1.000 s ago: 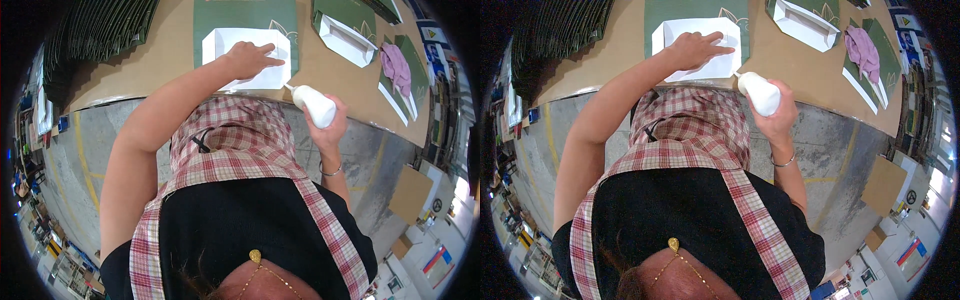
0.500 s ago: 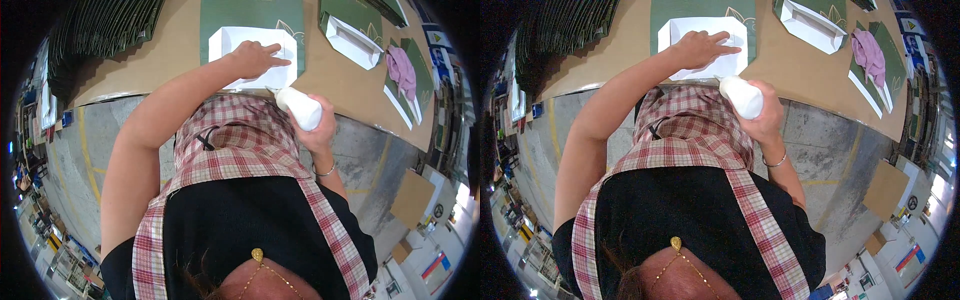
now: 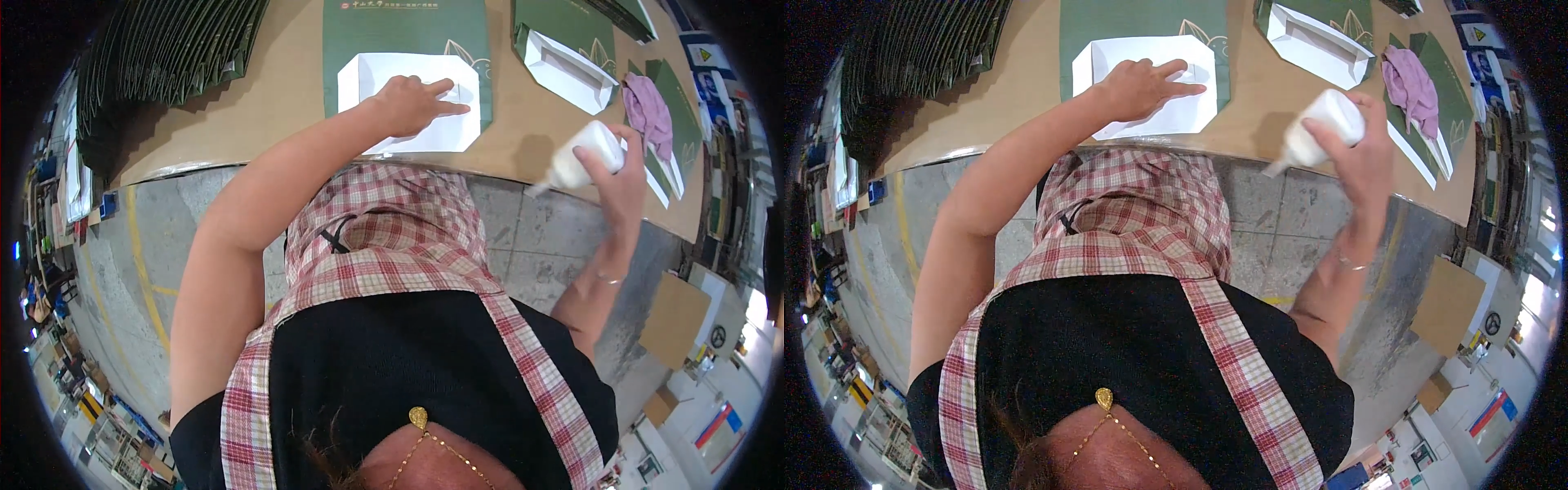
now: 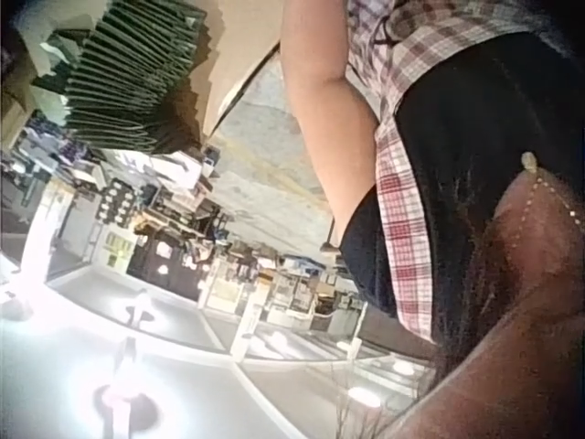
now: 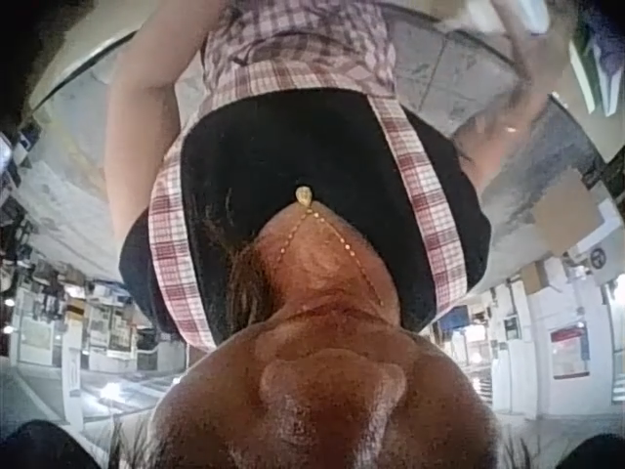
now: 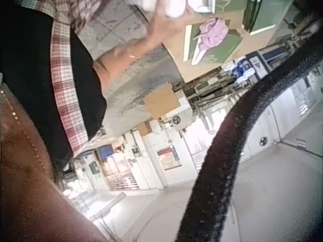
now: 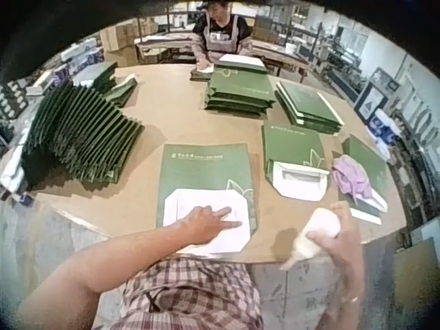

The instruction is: Applying glue to white cardboard inserts and attaching them inside green decorative folders, then stacking and sorting the finished items.

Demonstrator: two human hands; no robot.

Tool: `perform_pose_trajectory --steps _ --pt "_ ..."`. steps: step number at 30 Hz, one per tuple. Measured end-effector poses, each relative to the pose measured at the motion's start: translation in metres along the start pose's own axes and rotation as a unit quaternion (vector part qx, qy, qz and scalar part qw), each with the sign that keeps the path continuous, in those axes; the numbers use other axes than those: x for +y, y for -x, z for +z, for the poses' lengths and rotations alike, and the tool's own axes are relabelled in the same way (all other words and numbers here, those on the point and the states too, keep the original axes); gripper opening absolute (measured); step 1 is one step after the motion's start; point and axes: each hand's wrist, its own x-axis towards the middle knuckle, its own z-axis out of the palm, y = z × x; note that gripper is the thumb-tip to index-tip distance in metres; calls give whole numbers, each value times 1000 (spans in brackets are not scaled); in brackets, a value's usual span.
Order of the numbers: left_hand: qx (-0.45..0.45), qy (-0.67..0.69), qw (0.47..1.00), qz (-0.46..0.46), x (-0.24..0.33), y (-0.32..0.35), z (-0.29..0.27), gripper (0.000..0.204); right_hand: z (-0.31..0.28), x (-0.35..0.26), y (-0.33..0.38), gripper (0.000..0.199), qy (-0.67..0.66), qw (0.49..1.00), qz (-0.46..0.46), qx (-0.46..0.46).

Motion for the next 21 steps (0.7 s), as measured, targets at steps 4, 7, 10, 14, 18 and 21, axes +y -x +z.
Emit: perform_pose_trajectory --steps 4,7,10,14,18,21 --pt "61 -3 998 28 1 -11 1 54 -51 49 -47 67 399 903 63 -145" --pt "51 4 999 17 3 -9 -3 57 -44 102 -73 75 465 850 108 -224" --pt "36 12 999 -2 7 -3 -2 63 -17 123 -81 77 469 838 100 -259" --pt "43 17 999 -14 16 -2 -2 62 30 97 -71 61 474 864 -127 -112" --pt "8 29 999 -35 20 2 -9 58 103 45 -73 36 179 955 -143 -185" --pt "-15 64 996 -53 24 5 -22 62 135 62 -83 33 135 964 -60 -222"
